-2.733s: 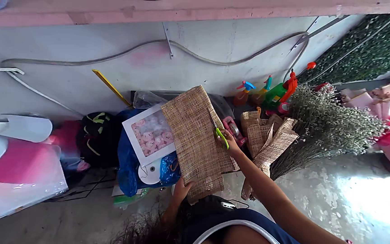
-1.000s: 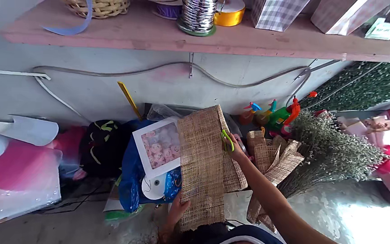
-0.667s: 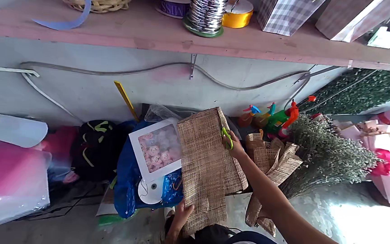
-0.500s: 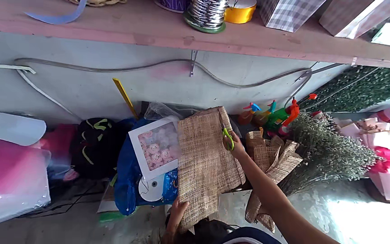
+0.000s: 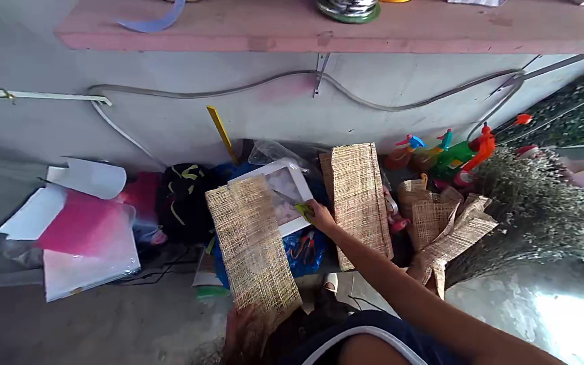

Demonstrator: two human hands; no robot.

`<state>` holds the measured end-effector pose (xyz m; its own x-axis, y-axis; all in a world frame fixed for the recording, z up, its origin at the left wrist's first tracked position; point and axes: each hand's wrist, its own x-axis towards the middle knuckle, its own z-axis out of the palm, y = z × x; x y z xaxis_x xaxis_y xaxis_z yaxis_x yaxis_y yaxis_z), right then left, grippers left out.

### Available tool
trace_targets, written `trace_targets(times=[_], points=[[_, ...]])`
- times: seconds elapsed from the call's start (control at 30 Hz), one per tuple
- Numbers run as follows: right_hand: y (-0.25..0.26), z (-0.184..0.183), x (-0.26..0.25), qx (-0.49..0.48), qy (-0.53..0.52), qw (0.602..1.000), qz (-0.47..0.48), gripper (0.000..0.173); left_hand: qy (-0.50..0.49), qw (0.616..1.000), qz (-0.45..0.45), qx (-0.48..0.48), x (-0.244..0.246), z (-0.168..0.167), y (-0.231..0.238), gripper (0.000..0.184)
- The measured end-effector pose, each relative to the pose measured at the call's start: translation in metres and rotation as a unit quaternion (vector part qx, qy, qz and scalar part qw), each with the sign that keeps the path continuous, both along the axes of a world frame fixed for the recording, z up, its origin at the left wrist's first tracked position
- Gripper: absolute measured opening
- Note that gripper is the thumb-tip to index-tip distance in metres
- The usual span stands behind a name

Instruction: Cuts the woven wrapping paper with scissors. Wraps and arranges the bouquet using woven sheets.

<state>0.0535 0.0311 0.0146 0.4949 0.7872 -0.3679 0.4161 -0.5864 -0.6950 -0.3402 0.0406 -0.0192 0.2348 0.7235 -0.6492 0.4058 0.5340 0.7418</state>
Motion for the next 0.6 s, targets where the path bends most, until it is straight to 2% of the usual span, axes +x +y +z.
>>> trace_targets(times=[0.07, 0.13, 0.2, 0.23, 0.3, 0.37, 0.43, 0.5, 0.57, 0.6], points=[[0.025, -0.006, -0.013, -0.036, -0.065, 0.997, 0.013, 0.043, -0.029, 0.999, -0.021, 0.017, -0.017, -0.011, 0.008, 0.053], [0.045, 0.004, -0.032, -0.076, -0.149, 0.985, 0.035, 0.044, -0.039, 0.998, -0.024, 0.033, -0.018, -0.014, 0.020, 0.055], [0.053, 0.023, -0.053, -0.075, -0.179, 0.979, 0.059, 0.053, -0.045, 0.998, -0.019, 0.047, -0.014, -0.013, 0.031, 0.053], [0.052, 0.029, -0.064, -0.054, -0.167, 0.982, 0.064, 0.053, -0.055, 0.997, -0.018, 0.047, -0.012, -0.012, 0.036, 0.054], [0.048, 0.027, -0.084, -0.042, -0.065, 0.994, 0.072, 0.051, -0.080, 0.996, -0.022, 0.037, -0.009, -0.011, 0.046, 0.059], [0.040, 0.006, -0.104, -0.066, 0.089, 0.993, 0.033, 0.074, -0.105, 0.993, -0.055, 0.020, -0.010, -0.012, 0.052, 0.066], [0.034, -0.014, -0.122, -0.057, 0.186, 0.980, -0.053, 0.094, -0.101, 0.991, -0.077, -0.036, -0.009, -0.008, 0.054, 0.054], [0.032, -0.025, -0.134, -0.022, 0.245, 0.963, -0.107, 0.088, -0.077, 0.990, -0.057, -0.108, -0.004, -0.011, 0.059, 0.041], [0.029, -0.021, -0.139, -0.012, 0.264, 0.963, -0.048, 0.072, -0.044, 0.989, -0.057, -0.129, 0.009, -0.015, 0.067, 0.043], [0.028, -0.020, -0.143, -0.003, 0.253, 0.967, -0.004, 0.070, -0.017, 0.991, -0.068, -0.110, 0.017, -0.016, 0.071, 0.044]])
